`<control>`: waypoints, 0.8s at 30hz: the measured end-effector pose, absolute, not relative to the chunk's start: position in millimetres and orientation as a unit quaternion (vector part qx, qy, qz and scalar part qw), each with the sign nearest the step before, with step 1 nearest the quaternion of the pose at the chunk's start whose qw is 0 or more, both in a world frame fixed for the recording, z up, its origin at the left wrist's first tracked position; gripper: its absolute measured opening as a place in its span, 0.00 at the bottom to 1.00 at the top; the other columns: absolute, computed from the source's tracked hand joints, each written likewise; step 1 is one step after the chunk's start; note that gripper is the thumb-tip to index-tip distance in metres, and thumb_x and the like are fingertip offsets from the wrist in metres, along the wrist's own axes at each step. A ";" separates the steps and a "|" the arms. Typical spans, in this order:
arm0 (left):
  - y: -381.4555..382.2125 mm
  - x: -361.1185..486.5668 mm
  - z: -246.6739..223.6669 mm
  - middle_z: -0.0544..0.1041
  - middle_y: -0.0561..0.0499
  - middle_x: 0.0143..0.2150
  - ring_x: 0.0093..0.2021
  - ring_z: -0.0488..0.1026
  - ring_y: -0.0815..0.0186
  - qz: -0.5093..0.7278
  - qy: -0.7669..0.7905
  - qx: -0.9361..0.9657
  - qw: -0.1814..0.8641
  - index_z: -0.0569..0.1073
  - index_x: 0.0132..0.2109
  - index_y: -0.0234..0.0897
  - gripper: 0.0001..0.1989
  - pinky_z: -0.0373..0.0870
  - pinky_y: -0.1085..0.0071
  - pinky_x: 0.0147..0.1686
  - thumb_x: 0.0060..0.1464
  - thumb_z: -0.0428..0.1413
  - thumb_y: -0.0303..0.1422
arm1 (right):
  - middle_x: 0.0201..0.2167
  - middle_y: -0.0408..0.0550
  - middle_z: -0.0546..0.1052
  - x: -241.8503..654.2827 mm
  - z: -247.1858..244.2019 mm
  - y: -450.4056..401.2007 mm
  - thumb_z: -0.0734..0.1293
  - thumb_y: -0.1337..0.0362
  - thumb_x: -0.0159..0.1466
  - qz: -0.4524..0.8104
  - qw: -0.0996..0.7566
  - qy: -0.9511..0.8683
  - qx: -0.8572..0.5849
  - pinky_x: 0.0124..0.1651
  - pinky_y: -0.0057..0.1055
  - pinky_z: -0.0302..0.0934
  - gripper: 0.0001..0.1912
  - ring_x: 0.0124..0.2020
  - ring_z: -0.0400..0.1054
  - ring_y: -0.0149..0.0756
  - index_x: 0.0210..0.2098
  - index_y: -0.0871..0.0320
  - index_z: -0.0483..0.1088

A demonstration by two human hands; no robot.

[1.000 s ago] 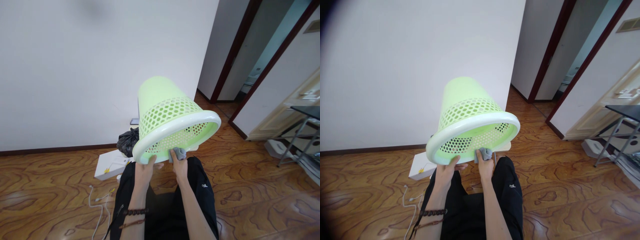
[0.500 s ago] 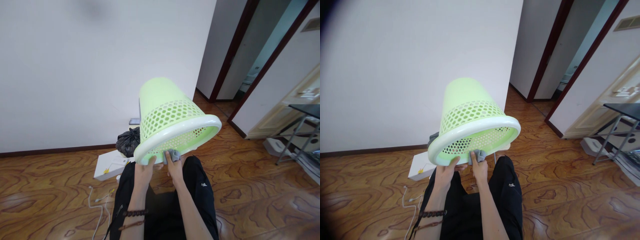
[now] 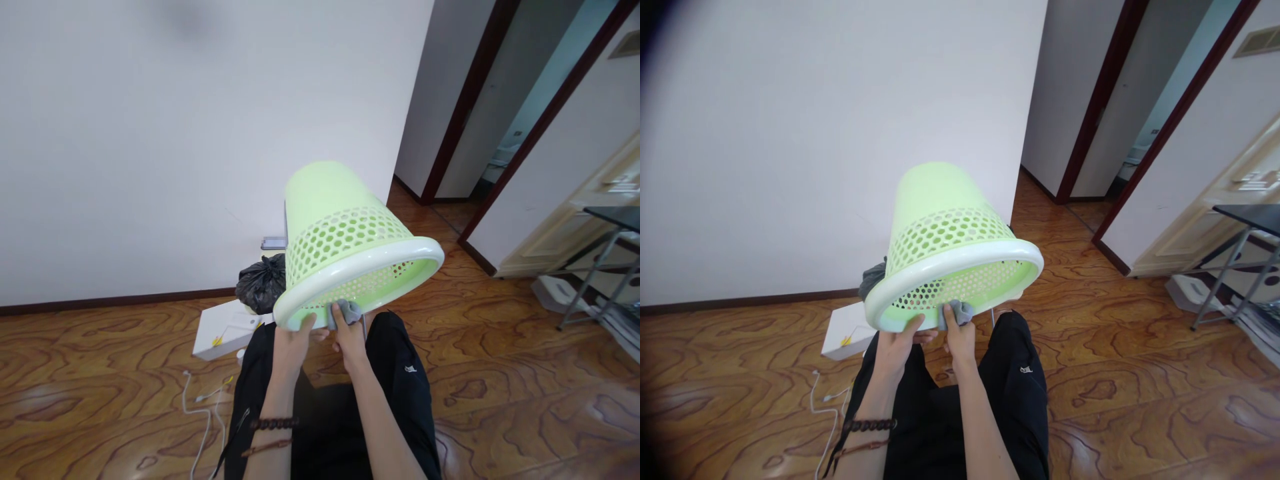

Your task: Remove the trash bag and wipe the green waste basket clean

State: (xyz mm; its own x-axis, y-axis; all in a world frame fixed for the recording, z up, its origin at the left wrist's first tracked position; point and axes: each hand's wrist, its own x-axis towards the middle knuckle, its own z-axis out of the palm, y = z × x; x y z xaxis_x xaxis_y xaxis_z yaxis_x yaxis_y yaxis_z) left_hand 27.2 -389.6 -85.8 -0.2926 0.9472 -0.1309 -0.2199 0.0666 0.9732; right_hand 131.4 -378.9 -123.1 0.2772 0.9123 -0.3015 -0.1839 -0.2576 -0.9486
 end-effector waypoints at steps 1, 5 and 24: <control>-389.3 26.1 -86.8 0.76 0.47 0.23 0.22 0.75 0.55 0.591 0.541 0.339 0.493 0.70 0.46 0.28 0.28 0.75 0.61 0.22 0.38 0.63 0.39 | 0.09 0.35 0.58 128.3 -125.7 -379.1 0.66 0.43 0.52 0.543 0.541 -0.285 -0.575 0.11 0.23 0.48 0.23 0.10 0.52 0.25 0.24 0.58 0.64; -390.3 27.2 -87.7 0.77 0.45 0.26 0.23 0.76 0.56 0.570 0.552 0.337 0.507 0.68 0.49 0.29 0.29 0.74 0.63 0.20 0.39 0.63 0.38 | 0.12 0.31 0.55 136.0 -127.4 -377.4 0.70 0.46 0.51 0.594 0.588 -0.212 -0.505 0.11 0.19 0.44 0.21 0.11 0.47 0.20 0.27 0.57 0.62; -391.4 28.0 -77.5 0.76 0.45 0.25 0.22 0.75 0.54 0.572 0.551 0.317 0.518 0.68 0.44 0.28 0.23 0.73 0.62 0.20 0.39 0.61 0.34 | 0.22 0.54 0.76 171.3 -115.3 -373.0 0.63 0.39 0.52 0.334 0.453 -0.374 -0.737 0.28 0.30 0.60 0.31 0.31 0.72 0.47 0.30 0.64 0.75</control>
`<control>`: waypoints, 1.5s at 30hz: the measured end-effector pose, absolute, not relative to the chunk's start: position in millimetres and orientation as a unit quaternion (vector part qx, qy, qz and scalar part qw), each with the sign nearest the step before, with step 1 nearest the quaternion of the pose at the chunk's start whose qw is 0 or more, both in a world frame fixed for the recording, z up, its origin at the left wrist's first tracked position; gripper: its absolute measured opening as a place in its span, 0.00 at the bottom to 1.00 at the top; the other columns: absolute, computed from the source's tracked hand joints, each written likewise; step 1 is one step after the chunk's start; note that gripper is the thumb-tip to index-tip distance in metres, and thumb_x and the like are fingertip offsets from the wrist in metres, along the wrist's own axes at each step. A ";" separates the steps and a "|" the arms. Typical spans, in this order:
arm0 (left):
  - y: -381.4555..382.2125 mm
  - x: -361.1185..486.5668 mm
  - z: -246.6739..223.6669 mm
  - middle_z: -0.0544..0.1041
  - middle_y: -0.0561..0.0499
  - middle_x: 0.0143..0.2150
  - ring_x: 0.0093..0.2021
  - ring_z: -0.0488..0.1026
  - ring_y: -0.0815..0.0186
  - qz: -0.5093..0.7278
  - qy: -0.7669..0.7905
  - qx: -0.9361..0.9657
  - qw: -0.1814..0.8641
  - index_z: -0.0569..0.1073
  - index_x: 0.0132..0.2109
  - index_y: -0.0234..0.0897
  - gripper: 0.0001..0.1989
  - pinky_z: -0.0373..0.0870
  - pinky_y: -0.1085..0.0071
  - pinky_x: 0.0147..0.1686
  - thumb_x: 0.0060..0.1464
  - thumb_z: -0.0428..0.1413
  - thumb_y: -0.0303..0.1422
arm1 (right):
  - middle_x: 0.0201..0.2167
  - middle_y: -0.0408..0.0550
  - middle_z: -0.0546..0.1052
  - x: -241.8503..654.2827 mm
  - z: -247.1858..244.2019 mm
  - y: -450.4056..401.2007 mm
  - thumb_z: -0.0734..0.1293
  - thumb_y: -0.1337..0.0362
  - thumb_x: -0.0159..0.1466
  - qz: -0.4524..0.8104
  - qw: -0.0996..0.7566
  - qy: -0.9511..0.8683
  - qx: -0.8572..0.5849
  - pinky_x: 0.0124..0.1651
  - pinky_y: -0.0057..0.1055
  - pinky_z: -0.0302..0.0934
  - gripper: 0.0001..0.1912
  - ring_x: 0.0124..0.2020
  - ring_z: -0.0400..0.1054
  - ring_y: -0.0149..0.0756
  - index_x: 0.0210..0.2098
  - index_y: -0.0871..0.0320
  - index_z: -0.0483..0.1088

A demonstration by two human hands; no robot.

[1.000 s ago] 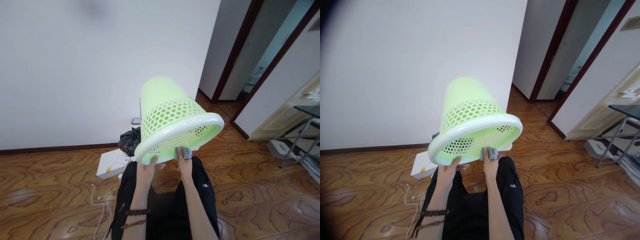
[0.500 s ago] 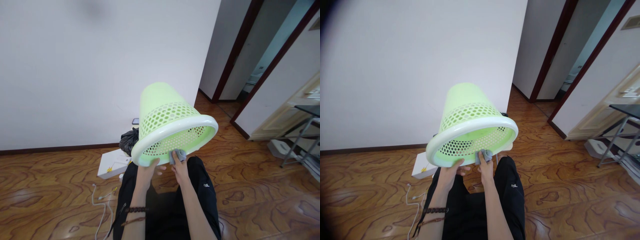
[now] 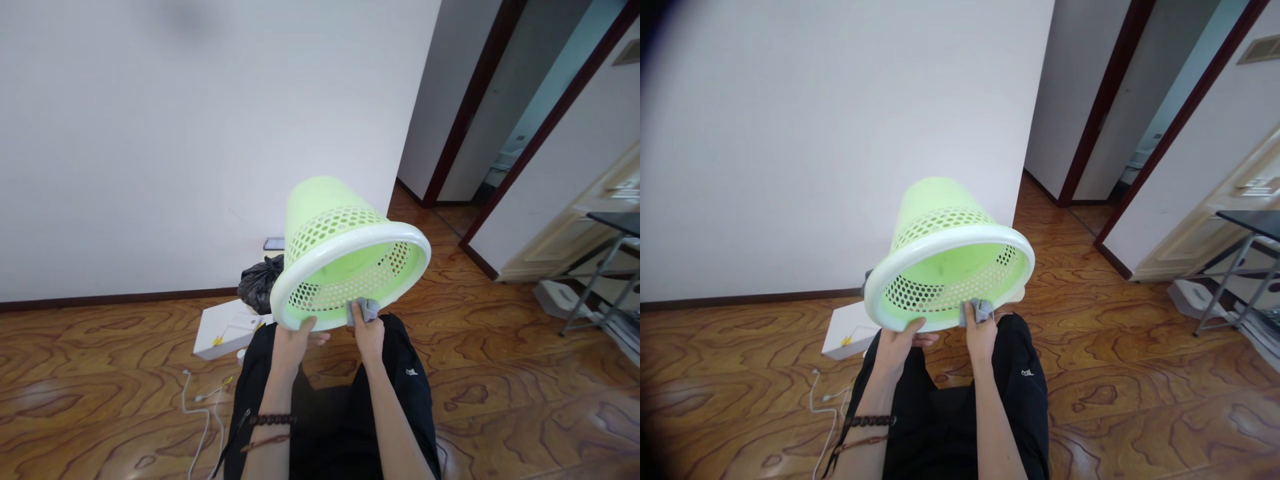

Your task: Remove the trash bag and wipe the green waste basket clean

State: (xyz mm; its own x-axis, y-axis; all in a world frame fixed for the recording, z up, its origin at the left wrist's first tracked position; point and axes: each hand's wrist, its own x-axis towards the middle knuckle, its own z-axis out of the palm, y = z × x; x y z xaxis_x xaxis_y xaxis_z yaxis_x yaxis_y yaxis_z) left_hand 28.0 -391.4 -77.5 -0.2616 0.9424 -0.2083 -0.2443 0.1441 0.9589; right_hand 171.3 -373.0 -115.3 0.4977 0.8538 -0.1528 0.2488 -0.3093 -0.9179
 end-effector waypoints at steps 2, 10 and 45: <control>-389.9 26.3 -78.4 0.76 0.45 0.25 0.22 0.75 0.55 0.576 0.551 0.318 0.513 0.69 0.44 0.28 0.24 0.74 0.62 0.20 0.38 0.62 0.34 | 0.25 0.57 0.77 161.6 -116.2 -374.7 0.63 0.39 0.52 0.330 0.436 -0.403 -0.734 0.30 0.30 0.60 0.31 0.33 0.73 0.47 0.31 0.64 0.75; -389.8 22.0 -71.5 0.77 0.45 0.28 0.22 0.75 0.57 0.597 0.545 0.320 0.494 0.68 0.48 0.28 0.28 0.74 0.65 0.20 0.37 0.63 0.35 | 0.26 0.65 0.77 180.4 -102.3 -369.1 0.61 0.35 0.50 0.309 0.369 -0.382 -0.789 0.28 0.34 0.60 0.34 0.32 0.73 0.52 0.25 0.63 0.75; -391.7 31.0 -82.1 0.77 0.46 0.26 0.20 0.74 0.57 0.600 0.544 0.307 0.500 0.69 0.46 0.28 0.29 0.74 0.63 0.19 0.36 0.64 0.37 | 0.19 0.51 0.75 151.9 -96.6 -379.7 0.65 0.39 0.49 0.416 0.438 -0.326 -0.727 0.17 0.28 0.59 0.33 0.14 0.67 0.37 0.33 0.66 0.75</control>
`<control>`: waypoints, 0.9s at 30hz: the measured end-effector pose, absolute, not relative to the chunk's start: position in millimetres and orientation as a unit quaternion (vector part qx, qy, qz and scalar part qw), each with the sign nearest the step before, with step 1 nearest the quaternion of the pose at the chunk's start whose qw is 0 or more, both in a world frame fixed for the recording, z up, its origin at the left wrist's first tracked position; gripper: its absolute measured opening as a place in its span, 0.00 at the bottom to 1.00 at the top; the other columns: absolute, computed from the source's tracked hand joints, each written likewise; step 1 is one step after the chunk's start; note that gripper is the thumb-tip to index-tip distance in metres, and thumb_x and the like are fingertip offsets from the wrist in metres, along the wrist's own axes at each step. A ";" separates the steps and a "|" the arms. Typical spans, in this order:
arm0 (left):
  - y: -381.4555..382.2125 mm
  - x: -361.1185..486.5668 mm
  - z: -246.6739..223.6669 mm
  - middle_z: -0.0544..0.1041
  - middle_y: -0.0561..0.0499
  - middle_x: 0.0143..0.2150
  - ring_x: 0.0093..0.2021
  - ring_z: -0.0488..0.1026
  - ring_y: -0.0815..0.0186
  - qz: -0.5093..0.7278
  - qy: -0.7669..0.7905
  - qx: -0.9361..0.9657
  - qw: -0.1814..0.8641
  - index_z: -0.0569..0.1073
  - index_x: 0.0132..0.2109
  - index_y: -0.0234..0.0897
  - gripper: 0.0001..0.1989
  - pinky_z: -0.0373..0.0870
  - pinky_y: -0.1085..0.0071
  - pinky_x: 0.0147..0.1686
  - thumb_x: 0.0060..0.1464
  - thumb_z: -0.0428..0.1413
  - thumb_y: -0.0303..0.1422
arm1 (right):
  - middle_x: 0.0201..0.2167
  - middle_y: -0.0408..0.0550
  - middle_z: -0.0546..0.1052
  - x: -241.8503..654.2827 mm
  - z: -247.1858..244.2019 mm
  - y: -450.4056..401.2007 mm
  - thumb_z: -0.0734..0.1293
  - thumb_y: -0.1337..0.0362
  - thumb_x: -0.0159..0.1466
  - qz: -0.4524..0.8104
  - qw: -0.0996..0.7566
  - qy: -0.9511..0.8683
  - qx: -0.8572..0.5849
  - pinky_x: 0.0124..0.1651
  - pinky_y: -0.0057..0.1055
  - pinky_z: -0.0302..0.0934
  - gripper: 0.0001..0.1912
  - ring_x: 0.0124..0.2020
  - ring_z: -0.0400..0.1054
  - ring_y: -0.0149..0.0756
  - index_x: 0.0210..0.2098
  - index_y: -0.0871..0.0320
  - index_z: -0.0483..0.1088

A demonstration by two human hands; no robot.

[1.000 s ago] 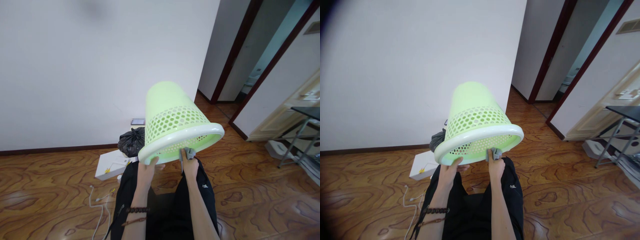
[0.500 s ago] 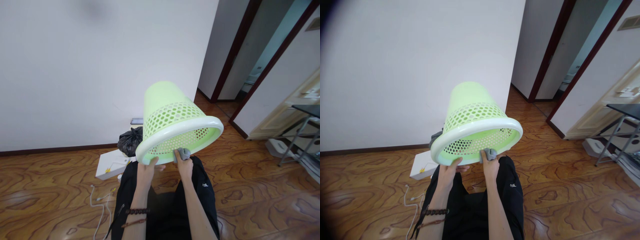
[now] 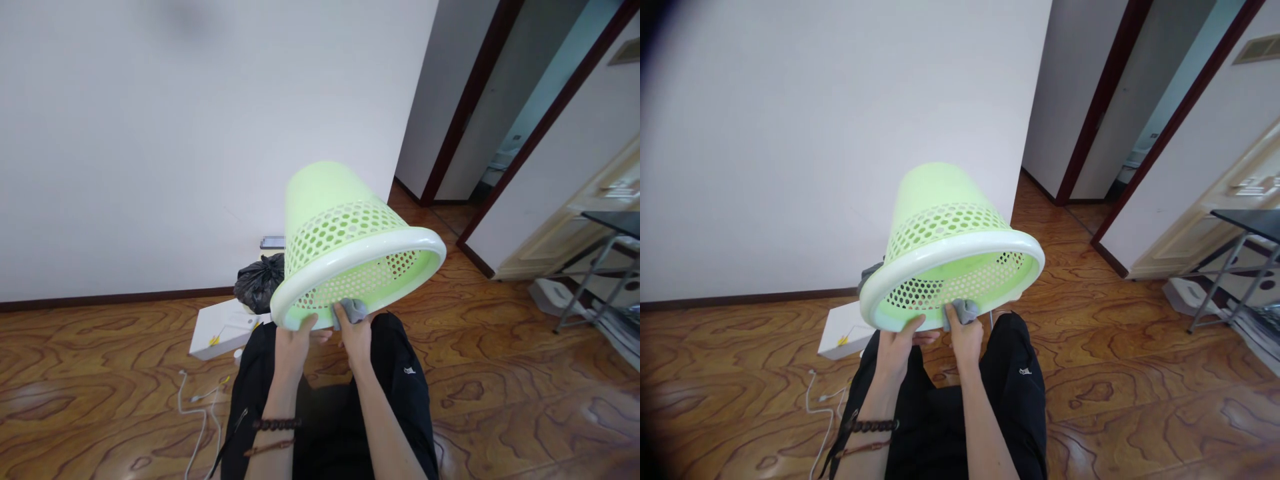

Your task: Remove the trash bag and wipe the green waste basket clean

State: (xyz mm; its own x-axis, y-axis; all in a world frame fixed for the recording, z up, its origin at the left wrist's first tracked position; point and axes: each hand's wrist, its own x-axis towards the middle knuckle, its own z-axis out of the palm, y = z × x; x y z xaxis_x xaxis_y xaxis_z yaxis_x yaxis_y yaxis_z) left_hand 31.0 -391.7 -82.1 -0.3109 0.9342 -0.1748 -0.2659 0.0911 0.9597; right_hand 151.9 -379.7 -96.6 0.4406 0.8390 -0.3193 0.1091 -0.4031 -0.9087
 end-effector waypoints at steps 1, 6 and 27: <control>-391.6 30.0 -82.1 0.76 0.46 0.26 0.20 0.74 0.57 0.598 0.546 0.308 0.499 0.69 0.46 0.28 0.29 0.74 0.63 0.19 0.36 0.64 0.37 | 0.20 0.51 0.75 148.8 -96.9 -380.6 0.65 0.39 0.49 0.430 0.447 -0.336 -0.708 0.17 0.28 0.59 0.33 0.15 0.67 0.37 0.34 0.66 0.75; -392.8 28.2 -75.1 0.77 0.46 0.27 0.21 0.75 0.57 0.615 0.541 0.294 0.492 0.67 0.51 0.27 0.33 0.73 0.65 0.18 0.36 0.64 0.36 | 0.14 0.49 0.73 163.5 -95.5 -375.1 0.66 0.41 0.49 0.434 0.443 -0.305 -0.722 0.18 0.29 0.59 0.30 0.14 0.67 0.38 0.30 0.65 0.75; -391.2 31.7 -75.0 0.76 0.46 0.25 0.20 0.74 0.56 0.615 0.538 0.290 0.498 0.69 0.45 0.28 0.27 0.72 0.64 0.18 0.36 0.63 0.37 | 0.12 0.46 0.70 148.1 -88.9 -379.0 0.66 0.42 0.50 0.467 0.473 -0.337 -0.667 0.14 0.28 0.56 0.28 0.11 0.63 0.35 0.28 0.65 0.75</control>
